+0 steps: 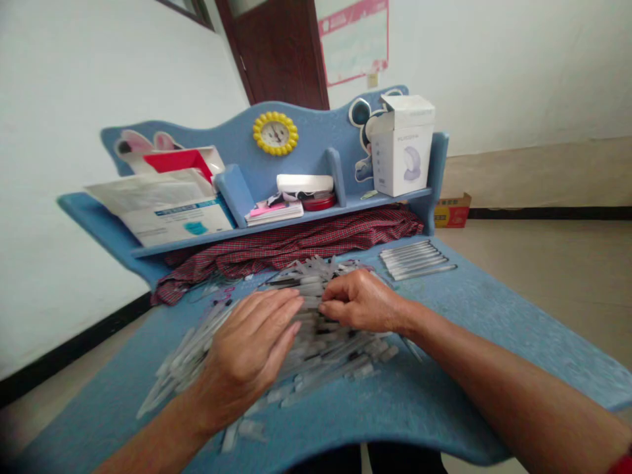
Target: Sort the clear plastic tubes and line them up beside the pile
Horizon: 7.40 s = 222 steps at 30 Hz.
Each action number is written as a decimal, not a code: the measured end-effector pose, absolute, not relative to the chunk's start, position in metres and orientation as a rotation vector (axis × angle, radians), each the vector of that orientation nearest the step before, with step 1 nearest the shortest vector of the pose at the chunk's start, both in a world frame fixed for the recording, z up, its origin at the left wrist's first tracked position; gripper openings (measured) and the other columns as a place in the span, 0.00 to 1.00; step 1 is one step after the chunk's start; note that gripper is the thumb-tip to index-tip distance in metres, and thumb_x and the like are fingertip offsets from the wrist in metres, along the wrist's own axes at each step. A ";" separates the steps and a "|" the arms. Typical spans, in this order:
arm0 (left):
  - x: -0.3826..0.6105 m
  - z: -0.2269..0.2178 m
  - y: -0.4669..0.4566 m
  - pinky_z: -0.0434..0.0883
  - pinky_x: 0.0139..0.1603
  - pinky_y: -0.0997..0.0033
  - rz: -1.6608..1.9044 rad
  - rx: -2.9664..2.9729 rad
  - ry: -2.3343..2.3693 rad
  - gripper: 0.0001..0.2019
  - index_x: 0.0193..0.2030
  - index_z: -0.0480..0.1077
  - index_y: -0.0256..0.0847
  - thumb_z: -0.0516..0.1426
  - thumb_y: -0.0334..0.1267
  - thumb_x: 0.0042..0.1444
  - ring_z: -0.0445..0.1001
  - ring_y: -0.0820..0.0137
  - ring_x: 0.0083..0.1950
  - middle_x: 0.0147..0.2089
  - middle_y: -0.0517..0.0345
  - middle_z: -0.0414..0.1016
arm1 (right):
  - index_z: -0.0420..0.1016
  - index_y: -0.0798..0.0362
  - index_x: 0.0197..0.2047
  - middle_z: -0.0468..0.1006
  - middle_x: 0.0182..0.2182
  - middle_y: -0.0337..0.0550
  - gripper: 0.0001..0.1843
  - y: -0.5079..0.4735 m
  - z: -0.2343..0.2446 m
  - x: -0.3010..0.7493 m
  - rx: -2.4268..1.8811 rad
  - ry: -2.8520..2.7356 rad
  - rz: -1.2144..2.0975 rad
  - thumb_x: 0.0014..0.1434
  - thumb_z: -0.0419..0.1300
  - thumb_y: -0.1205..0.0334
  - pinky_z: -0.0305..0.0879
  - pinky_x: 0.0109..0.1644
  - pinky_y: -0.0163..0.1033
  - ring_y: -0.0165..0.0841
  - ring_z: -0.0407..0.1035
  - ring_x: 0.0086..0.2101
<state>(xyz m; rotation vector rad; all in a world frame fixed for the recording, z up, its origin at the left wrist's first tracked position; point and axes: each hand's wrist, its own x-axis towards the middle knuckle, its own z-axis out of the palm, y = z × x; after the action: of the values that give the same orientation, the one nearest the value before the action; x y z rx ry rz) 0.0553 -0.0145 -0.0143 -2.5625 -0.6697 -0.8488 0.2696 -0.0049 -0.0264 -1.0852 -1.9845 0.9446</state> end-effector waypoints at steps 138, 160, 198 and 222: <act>0.055 -0.014 -0.024 0.68 0.35 0.69 -1.063 -2.882 -0.759 0.07 0.37 0.71 0.32 0.52 0.28 0.57 0.70 0.69 0.33 0.30 0.54 0.72 | 0.71 0.57 0.25 0.74 0.16 0.38 0.12 -0.032 -0.013 0.275 -1.028 -1.961 0.898 0.53 0.62 0.58 0.59 0.21 0.29 0.24 0.64 0.17; 0.058 -0.001 -0.028 0.69 0.26 0.79 -1.970 -3.201 -1.810 0.07 0.35 0.73 0.37 0.60 0.35 0.48 0.73 0.75 0.27 0.28 0.58 0.78 | 0.78 0.56 0.35 0.73 0.23 0.33 0.14 -0.024 -0.013 0.292 -1.010 -2.655 0.803 0.52 0.53 0.77 0.57 0.28 0.26 0.22 0.64 0.23; 0.061 -0.006 -0.030 0.70 0.32 0.73 -1.534 -3.306 -1.770 0.07 0.33 0.73 0.36 0.58 0.37 0.48 0.75 0.70 0.30 0.28 0.58 0.77 | 0.77 0.49 0.34 0.77 0.24 0.37 0.12 -0.029 -0.013 0.279 -1.249 -2.945 0.300 0.54 0.54 0.72 0.54 0.31 0.33 0.28 0.66 0.25; 0.060 -0.010 -0.032 0.68 0.31 0.75 -1.503 -3.414 -1.744 0.06 0.32 0.73 0.38 0.57 0.36 0.49 0.71 0.72 0.29 0.27 0.60 0.75 | 0.65 0.57 0.37 0.81 0.28 0.46 0.11 -0.023 -0.032 0.284 -0.670 -1.551 1.492 0.55 0.63 0.61 0.71 0.25 0.33 0.32 0.75 0.23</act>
<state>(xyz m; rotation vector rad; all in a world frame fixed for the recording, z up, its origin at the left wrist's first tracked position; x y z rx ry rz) 0.0595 -0.0317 -0.0099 -3.4137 -1.7439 -1.5031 0.2837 -0.0234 -0.0320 -0.6701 -1.5509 1.4915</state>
